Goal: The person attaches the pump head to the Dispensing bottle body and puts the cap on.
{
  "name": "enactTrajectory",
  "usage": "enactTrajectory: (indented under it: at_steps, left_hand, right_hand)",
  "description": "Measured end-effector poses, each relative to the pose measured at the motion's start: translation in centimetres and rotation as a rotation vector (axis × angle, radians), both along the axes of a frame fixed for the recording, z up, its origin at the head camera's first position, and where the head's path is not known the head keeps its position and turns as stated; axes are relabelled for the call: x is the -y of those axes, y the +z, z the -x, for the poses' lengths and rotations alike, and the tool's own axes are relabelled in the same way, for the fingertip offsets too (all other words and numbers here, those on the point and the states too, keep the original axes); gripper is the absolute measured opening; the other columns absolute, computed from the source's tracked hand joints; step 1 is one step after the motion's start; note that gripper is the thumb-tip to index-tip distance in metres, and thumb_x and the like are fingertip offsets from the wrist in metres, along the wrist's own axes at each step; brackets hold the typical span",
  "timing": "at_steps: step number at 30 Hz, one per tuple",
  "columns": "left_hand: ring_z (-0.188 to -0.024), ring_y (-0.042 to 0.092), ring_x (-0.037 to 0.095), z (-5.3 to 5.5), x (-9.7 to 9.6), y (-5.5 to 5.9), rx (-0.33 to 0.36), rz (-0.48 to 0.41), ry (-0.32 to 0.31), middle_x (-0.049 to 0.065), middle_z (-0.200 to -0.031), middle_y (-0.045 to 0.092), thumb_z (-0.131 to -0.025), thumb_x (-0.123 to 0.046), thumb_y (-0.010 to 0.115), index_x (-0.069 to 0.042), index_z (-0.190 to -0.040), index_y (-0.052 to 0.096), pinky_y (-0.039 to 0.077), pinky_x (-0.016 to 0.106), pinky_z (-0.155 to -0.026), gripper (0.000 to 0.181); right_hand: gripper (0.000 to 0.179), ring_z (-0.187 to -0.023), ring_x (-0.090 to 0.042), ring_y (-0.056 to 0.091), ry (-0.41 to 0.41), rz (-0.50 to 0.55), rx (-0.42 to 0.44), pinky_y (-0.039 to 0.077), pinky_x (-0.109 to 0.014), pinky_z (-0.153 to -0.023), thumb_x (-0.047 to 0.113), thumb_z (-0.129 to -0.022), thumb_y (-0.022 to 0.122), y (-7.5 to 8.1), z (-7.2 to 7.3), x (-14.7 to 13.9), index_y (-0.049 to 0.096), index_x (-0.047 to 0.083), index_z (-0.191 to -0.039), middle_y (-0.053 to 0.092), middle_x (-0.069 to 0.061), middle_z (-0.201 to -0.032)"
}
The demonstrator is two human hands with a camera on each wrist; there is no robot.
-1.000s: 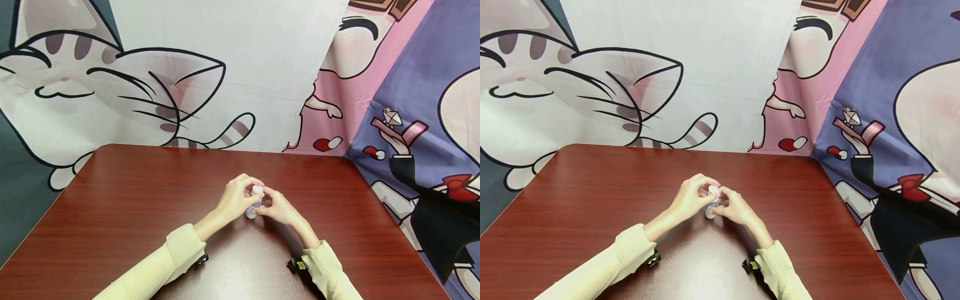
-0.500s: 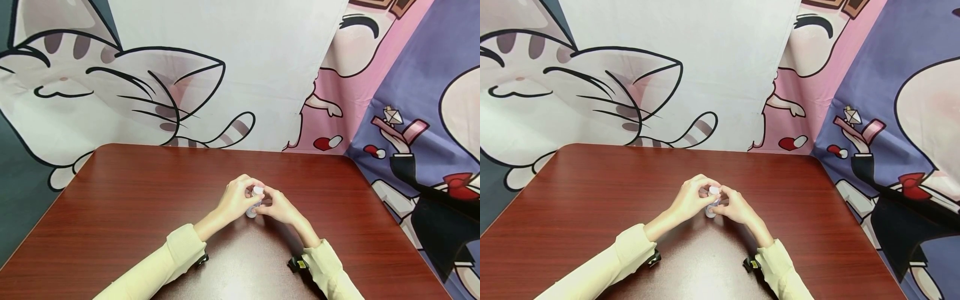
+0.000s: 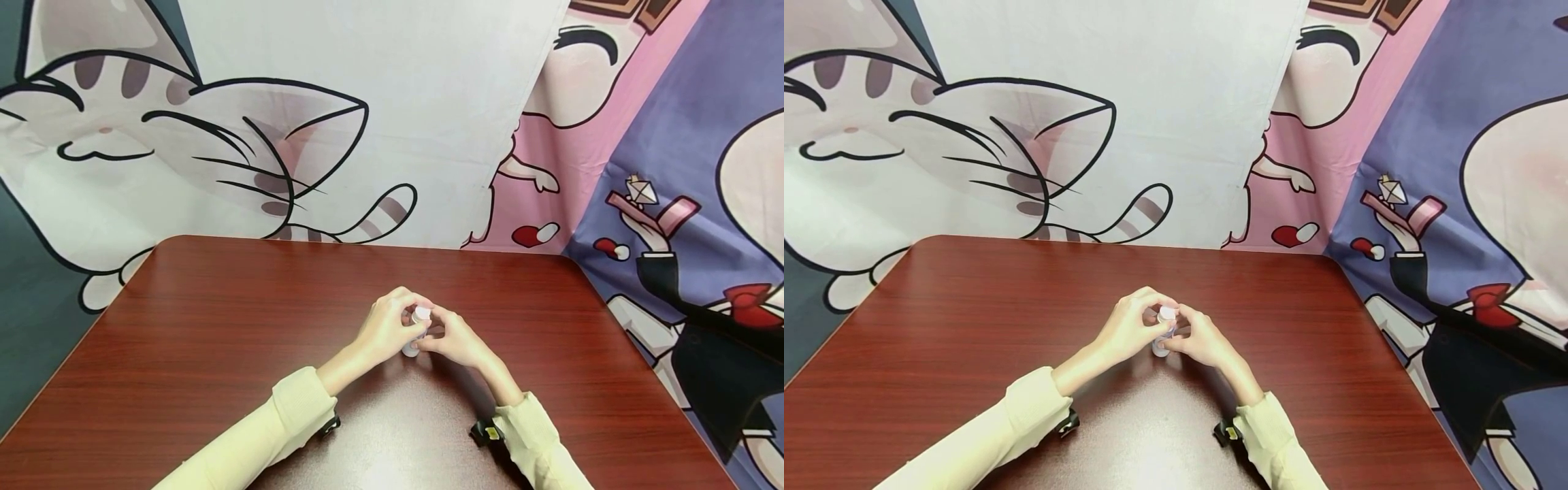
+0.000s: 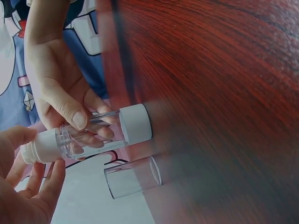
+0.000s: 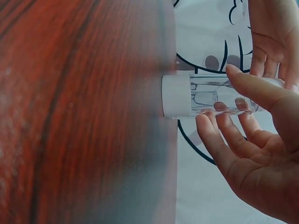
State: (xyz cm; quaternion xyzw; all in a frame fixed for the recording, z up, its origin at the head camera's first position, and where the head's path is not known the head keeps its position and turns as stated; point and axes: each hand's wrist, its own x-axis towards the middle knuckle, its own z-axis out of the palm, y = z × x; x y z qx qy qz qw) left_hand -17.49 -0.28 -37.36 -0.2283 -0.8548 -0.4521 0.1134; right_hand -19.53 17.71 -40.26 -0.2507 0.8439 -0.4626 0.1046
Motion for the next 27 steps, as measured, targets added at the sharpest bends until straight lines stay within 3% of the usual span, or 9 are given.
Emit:
enactTrajectory:
  at_steps: [3, 9, 14, 18, 27]
  left_hand:
    - [-0.076, 0.065, 0.015, -0.03, 0.03, 0.05, -0.005, 0.004, -0.008, 0.001, -0.096, 0.065, -0.077, -0.012, 0.073, -0.015, -0.102, 0.071, 0.049, 0.02, -0.068, 0.025]
    - [-0.078, 0.064, 0.018, -0.06, 0.1, 0.01, 0.003, -0.042, -0.048, 0.005, -0.1, 0.066, -0.077, -0.008, 0.07, -0.009, -0.11, 0.066, 0.055, 0.036, -0.073, 0.033]
    - [-0.08, 0.063, 0.014, -0.02, 0.04, -0.18, -0.032, -0.031, -0.043, 0.003, -0.1, 0.067, -0.076, -0.008, 0.068, -0.009, -0.11, 0.065, 0.054, 0.03, -0.074, 0.034]
    - [-0.08, 0.063, 0.015, 0.01, -0.03, -0.25, -0.04, -0.025, -0.015, 0.002, -0.1, 0.067, -0.077, -0.015, 0.072, -0.011, -0.109, 0.066, 0.05, 0.025, -0.073, 0.033]
    - [-0.082, 0.069, 0.017, -0.05, -0.28, 0.17, 0.005, -0.069, 0.116, 0.003, -0.097, 0.067, -0.077, -0.033, 0.079, -0.015, -0.102, 0.066, 0.053, 0.028, -0.074, 0.034]
  right_hand:
    - [0.052, -0.105, -0.028, 0.064, -0.003, -0.014, -0.005, 0.056, -0.028, -0.085, 0.008, -0.08, 0.075, -0.03, 0.04, -0.01, 0.053, 0.0, -0.126, 0.065, -0.017, -0.117]
    - [0.047, -0.102, -0.026, 0.065, -0.002, -0.025, -0.031, 0.055, -0.026, -0.08, 0.009, -0.081, 0.075, 0.04, -0.01, 0.0, 0.055, 0.0, -0.123, 0.067, -0.016, -0.113]
    - [0.044, -0.099, -0.024, 0.065, 0.002, -0.032, -0.052, 0.054, -0.024, -0.078, 0.006, -0.081, 0.072, 0.12, -0.08, -0.04, 0.055, -0.001, -0.122, 0.067, -0.017, -0.11]
    - [0.044, -0.099, -0.021, 0.065, -0.007, -0.045, -0.071, 0.053, -0.024, -0.079, 0.006, -0.08, 0.072, 0.09, -0.07, -0.01, 0.057, 0.0, -0.121, 0.068, -0.014, -0.11]
    - [0.041, -0.099, -0.019, 0.065, -0.036, -0.076, -0.072, 0.052, -0.032, -0.084, 0.012, -0.076, 0.079, 0.19, -0.07, 0.17, 0.06, 0.006, -0.113, 0.068, -0.008, -0.107]
